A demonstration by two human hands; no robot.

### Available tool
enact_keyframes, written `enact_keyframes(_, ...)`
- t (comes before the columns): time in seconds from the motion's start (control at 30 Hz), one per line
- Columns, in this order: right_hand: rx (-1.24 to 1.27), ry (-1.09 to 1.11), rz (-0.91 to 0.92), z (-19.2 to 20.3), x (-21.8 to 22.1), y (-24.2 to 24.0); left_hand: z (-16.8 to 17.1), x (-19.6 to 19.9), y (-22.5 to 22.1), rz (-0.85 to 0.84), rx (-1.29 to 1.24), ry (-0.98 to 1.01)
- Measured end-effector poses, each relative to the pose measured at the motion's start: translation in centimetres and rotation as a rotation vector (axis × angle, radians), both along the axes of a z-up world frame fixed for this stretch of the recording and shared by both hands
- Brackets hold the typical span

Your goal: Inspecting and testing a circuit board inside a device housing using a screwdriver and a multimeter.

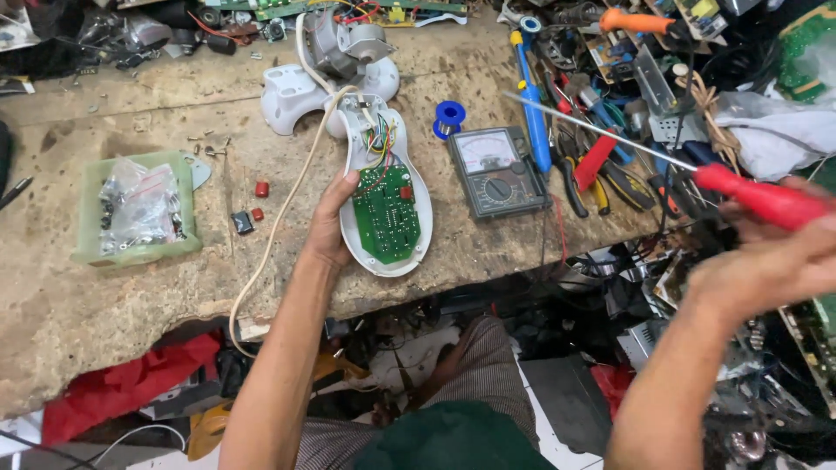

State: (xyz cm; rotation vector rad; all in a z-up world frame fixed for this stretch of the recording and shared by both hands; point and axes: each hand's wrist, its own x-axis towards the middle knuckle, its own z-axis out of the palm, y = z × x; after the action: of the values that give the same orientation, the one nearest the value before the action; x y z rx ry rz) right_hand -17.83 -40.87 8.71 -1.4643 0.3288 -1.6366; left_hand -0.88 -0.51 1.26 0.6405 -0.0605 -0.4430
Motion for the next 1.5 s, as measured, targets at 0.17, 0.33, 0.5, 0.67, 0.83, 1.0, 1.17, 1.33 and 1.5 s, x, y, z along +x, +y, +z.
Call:
enact_keyframes(0.17,0.050,-0.009,0.345,-8.9,4.0,1.8,1.1,-0.3,0.4,0.099,0.126,-0.143)
enact_keyframes(0.33,-0.184,0.316,0.150,-11.6,4.1,2.4,2.3,-1.8,1.9,0.194,0.377,-0.216)
enact_keyframes(0.5,-0.313,0.265,0.030,-11.8,0.4,6.3,4.9,-4.3,2.7,0.282,0.865,-0.356)
enact_keyframes(0.67,-0.298,0.412,0.024,-15.2,-1.6,8.3,3.7,-5.6,1.7,0.430,1.127,-0.621)
enact_keyframes(0.83,-0.433,0.422,0.030,-14.6,1.1,8.9,2.9,-7.2,-0.3,0.627,1.167,-0.762)
enact_keyframes(1.0,-0.587,0.518,-0.012,-13.5,2.7,5.8,1.3,-9.4,-0.4,0.824,1.144,-0.860)
enact_keyframes(1.17,-0.710,0.558,-0.198,-9.7,2.6,3.5,-2.4,-14.5,0.1,1.025,1.338,-0.970)
enact_keyframes(1.33,-0.322,0.456,0.107,-15.4,-2.5,9.2,-9.2,-22.1,0.7,0.932,1.420,-0.950)
enact_keyframes(1.5,0.264,0.798,0.591,-30.1,-3.0,12.2,-14.5,-24.9,-0.7,0.377,1.382,-0.676)
